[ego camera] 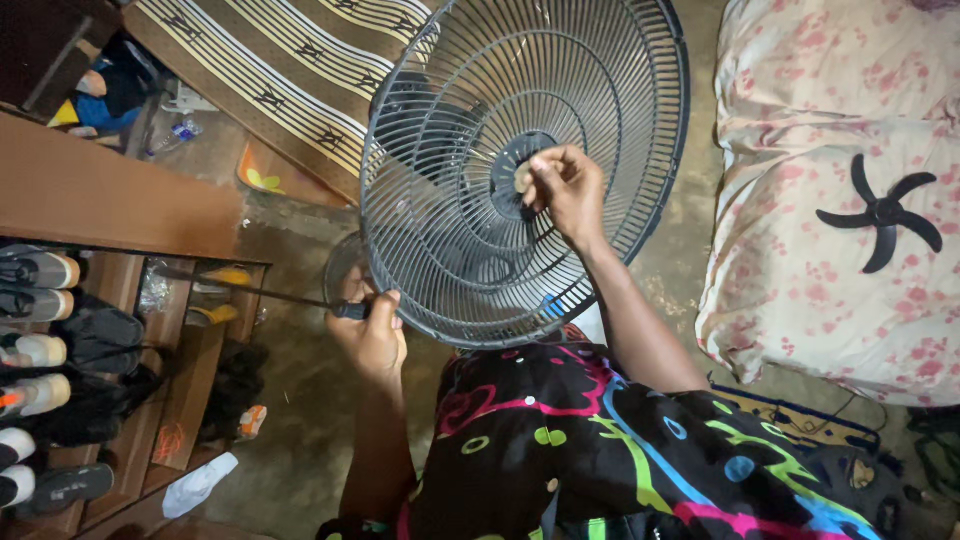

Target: The person uses a screwdriver to loosen and tighten screws on the front grill of a standing fan. They repeatedly adjust the grill and the central hub nut while holding the fan steady.

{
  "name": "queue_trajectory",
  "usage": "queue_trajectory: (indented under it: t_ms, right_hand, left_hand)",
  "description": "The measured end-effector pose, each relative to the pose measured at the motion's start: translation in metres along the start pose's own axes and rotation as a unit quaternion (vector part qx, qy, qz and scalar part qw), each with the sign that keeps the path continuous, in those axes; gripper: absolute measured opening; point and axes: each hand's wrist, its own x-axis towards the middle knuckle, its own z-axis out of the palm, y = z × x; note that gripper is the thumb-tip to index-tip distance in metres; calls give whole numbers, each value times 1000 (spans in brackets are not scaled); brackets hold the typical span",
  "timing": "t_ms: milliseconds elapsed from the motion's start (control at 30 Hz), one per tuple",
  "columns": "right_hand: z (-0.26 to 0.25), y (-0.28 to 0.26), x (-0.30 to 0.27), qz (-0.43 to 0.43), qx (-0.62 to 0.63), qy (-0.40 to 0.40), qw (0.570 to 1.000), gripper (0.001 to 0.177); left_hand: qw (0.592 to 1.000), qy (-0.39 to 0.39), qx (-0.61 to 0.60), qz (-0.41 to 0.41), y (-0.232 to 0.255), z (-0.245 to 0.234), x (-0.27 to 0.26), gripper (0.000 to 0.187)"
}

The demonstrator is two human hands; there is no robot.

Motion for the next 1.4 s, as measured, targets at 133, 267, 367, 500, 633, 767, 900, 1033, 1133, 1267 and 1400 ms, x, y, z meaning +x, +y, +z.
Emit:
queue_trajectory:
  t_ms: [133,267,367,500,633,767,900,1033,1133,1267,1400]
  right_hand:
    - [5,-14,7,14,-1,-87,996,13]
    - [14,-16,11,22,-37,-101,994,13]
    - [16,-22,10,-9,-93,-104,990,15]
    - [20,-25,14,-11,-60,-91,994,9]
    - [19,-26,16,14,-119,-63,991,7]
    - [17,-23,18,-33,-149,-67,986,4]
    - [21,-22,20,7,-127,-29,992,5]
    - [24,-30,22,-47,-174,-18,983,4]
    - [27,-39,21,-95,-204,-41,974,5]
    - [35,-42,18,-110,-209,-28,971,4]
    - [38,-39,19,-120,-177,-17,977,5]
  left_hand:
    - [1000,0,-16,15,0,-6,2,52]
    - [1000,22,1,19,-2,-15,3,56]
    - [999,29,-4,20,-4,-18,3,57]
    - [999,38,-1,7,1,-14,1,56]
    - [999,50,19,-5,10,-2,-1,57]
    - [999,33,21,0,17,9,-3,59]
    - [1000,15,18,-2,13,7,-5,59]
    - [999,19,47,-18,9,7,-7,59]
    - [999,27,34,-23,7,9,-9,62]
    - [998,37,54,-6,7,13,-8,62]
    - [996,38,86,-8,10,14,-9,59]
